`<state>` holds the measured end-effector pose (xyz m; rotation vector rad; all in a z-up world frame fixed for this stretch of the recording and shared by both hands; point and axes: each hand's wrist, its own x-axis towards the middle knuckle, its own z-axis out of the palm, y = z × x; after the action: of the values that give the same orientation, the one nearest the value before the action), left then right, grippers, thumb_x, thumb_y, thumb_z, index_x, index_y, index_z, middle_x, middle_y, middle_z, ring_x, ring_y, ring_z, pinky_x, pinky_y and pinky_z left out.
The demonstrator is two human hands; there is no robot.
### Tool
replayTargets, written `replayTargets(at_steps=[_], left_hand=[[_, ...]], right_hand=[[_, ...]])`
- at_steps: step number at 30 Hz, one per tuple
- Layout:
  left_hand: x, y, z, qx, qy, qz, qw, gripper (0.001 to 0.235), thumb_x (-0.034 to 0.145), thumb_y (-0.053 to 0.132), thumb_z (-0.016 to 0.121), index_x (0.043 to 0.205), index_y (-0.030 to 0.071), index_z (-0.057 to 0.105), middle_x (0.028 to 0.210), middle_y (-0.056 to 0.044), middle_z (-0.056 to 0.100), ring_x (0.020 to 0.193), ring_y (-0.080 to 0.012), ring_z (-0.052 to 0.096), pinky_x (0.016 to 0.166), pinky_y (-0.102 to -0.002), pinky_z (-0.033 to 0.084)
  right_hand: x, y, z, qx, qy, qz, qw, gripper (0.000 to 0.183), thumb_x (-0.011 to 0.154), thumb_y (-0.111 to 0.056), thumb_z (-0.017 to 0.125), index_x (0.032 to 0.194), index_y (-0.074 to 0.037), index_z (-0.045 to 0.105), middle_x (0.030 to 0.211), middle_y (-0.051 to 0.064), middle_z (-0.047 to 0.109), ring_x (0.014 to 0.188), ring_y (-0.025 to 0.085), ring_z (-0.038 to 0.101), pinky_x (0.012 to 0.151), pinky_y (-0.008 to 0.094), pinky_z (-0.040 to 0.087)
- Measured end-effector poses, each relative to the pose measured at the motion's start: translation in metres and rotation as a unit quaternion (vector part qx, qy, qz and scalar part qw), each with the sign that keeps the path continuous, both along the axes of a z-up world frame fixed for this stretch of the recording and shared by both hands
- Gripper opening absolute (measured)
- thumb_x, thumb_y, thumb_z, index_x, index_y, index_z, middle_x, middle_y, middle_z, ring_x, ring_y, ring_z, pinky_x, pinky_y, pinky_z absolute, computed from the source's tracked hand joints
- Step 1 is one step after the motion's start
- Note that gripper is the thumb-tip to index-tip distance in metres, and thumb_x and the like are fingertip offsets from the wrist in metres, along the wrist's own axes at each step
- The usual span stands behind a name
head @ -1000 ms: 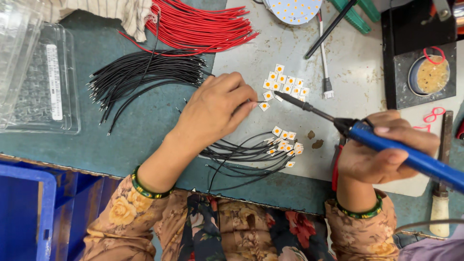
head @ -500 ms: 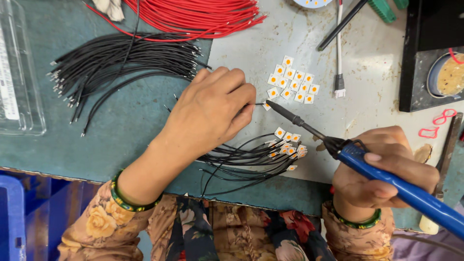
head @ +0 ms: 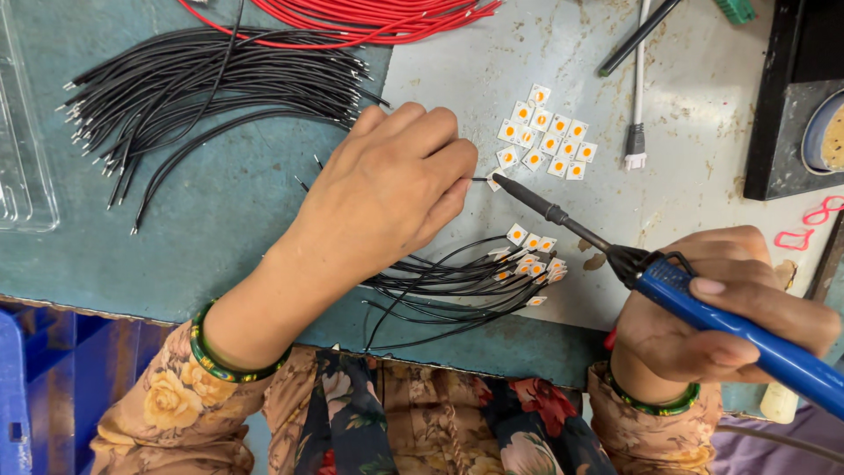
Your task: The person uses a soldering iron to attach small square LED modules to the ends of black wires. They repeatedly pick up a wire, position an LED, and apply solder to join them, then place the completed unit on the work surface.
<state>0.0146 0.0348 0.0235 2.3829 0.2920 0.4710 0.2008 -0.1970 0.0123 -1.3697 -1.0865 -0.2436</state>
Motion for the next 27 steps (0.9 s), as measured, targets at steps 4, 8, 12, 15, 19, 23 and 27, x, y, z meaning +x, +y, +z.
replayTargets(at_steps=[4,8,12,15,19,23,27], left_hand=[[-0.001,-0.001,-0.001,0.003,0.004,0.001,1.000,0.012,0.094,0.014,0.073,0.101,0.008,0.065,0.098,-0.006,0.055,0.098,-0.0272,0.057,0.086,-0.042,0.043],[-0.001,0.000,-0.002,0.003,0.003,-0.001,1.000,0.013,0.094,0.014,0.073,0.102,0.008,0.065,0.100,-0.006,0.054,0.099,-0.0272,0.057,0.087,-0.042,0.043],[-0.002,-0.001,-0.003,0.003,0.006,-0.003,1.000,0.015,0.094,0.014,0.073,0.104,0.008,0.064,0.101,-0.007,0.054,0.100,-0.0273,0.056,0.088,-0.042,0.043],[-0.002,-0.001,-0.003,0.005,0.011,-0.003,1.000,0.015,0.093,0.014,0.073,0.104,0.008,0.064,0.101,-0.007,0.053,0.101,-0.0272,0.056,0.088,-0.042,0.043],[-0.002,-0.002,-0.003,0.011,0.014,0.000,1.000,0.015,0.093,0.014,0.073,0.103,0.008,0.063,0.101,-0.007,0.053,0.101,-0.0271,0.056,0.089,-0.042,0.043],[-0.002,-0.002,-0.004,0.011,0.012,0.000,1.000,0.015,0.092,0.014,0.073,0.102,0.008,0.063,0.101,-0.007,0.053,0.102,-0.0273,0.056,0.089,-0.042,0.043],[-0.001,-0.003,-0.004,0.015,0.012,0.003,1.000,0.016,0.090,0.014,0.074,0.101,0.009,0.064,0.101,-0.007,0.054,0.102,-0.0274,0.056,0.089,-0.043,0.043]], right_hand=[[0.001,0.000,-0.002,0.006,-0.003,0.001,1.000,0.044,0.104,-0.043,0.053,0.093,-0.002,0.038,0.067,0.011,0.042,0.044,0.022,0.040,0.052,0.033,0.034],[0.002,0.000,-0.003,-0.003,-0.017,-0.011,1.000,0.046,0.104,-0.043,0.053,0.091,-0.002,0.036,0.063,0.010,0.040,0.044,0.021,0.038,0.052,0.033,0.032],[0.004,-0.003,-0.006,0.002,-0.011,-0.010,1.000,0.045,0.103,-0.042,0.053,0.089,-0.002,0.037,0.063,0.009,0.039,0.045,0.022,0.035,0.054,0.034,0.031],[0.004,-0.007,-0.007,0.003,-0.005,-0.009,1.000,0.044,0.102,-0.042,0.053,0.088,-0.003,0.037,0.064,0.009,0.038,0.046,0.022,0.034,0.056,0.035,0.030],[0.000,-0.008,-0.007,-0.007,0.009,-0.014,1.000,0.044,0.103,-0.042,0.053,0.090,-0.003,0.037,0.067,0.010,0.038,0.048,0.023,0.034,0.059,0.036,0.030],[0.000,-0.003,-0.004,-0.003,-0.013,-0.014,1.000,0.044,0.103,-0.042,0.053,0.091,-0.003,0.036,0.065,0.009,0.037,0.046,0.022,0.034,0.056,0.035,0.030],[-0.002,0.004,0.001,-0.012,-0.036,-0.010,0.999,0.044,0.105,-0.041,0.051,0.091,-0.003,0.036,0.062,0.007,0.038,0.044,0.021,0.035,0.054,0.035,0.031]])
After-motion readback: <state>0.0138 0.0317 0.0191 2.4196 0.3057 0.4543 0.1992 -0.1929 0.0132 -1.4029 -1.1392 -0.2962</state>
